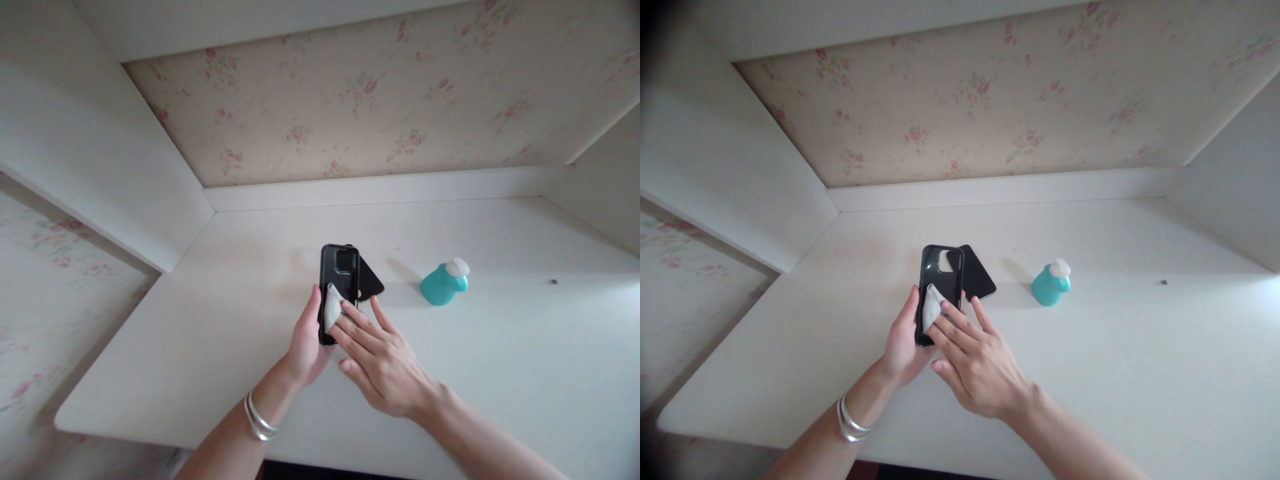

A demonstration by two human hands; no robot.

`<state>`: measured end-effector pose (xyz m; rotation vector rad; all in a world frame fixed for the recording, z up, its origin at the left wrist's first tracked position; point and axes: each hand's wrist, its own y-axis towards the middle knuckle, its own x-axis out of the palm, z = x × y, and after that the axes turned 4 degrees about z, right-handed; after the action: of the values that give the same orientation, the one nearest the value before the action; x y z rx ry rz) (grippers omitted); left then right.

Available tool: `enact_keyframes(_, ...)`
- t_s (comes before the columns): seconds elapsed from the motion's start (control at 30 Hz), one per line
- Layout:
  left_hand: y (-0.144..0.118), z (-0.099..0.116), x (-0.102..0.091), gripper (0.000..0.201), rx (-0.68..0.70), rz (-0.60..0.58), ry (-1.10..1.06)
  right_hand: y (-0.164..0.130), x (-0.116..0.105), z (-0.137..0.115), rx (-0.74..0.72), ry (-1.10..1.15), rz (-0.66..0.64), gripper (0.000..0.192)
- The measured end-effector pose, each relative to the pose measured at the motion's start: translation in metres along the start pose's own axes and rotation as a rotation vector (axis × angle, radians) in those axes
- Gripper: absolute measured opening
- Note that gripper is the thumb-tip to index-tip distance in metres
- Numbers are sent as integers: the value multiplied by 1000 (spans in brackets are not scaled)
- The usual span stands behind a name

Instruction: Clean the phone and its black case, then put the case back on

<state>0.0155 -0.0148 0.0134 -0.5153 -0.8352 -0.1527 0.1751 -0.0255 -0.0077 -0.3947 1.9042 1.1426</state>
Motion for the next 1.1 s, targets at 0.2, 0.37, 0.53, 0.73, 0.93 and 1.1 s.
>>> enact_keyframes(0.2, 1, -14, 2, 57, -28, -159, 89, -1, -2, 12, 158, -174, 61, 48)
enact_keyframes(0.37, 2, -15, 2, 56, 48, -122, 71, 0, -1, 7, 177, -133, 13, 51)
enact_keyframes(0.53, 2, -9, -1, 65, 135, 17, 28, -1, 6, -9, 95, 30, -105, 54)
enact_keyframes(0.73, 3, -17, -1, 60, 289, -16, 136, -4, 11, -9, 230, 117, -74, 66)
enact_keyframes(0.93, 5, -20, -2, 58, 333, -17, 276, -3, 11, -4, 332, 174, -60, 66)
enact_keyframes(1.1, 6, -24, -3, 54, 306, -16, 348, -1, 11, 2, 393, 185, 4, 64)
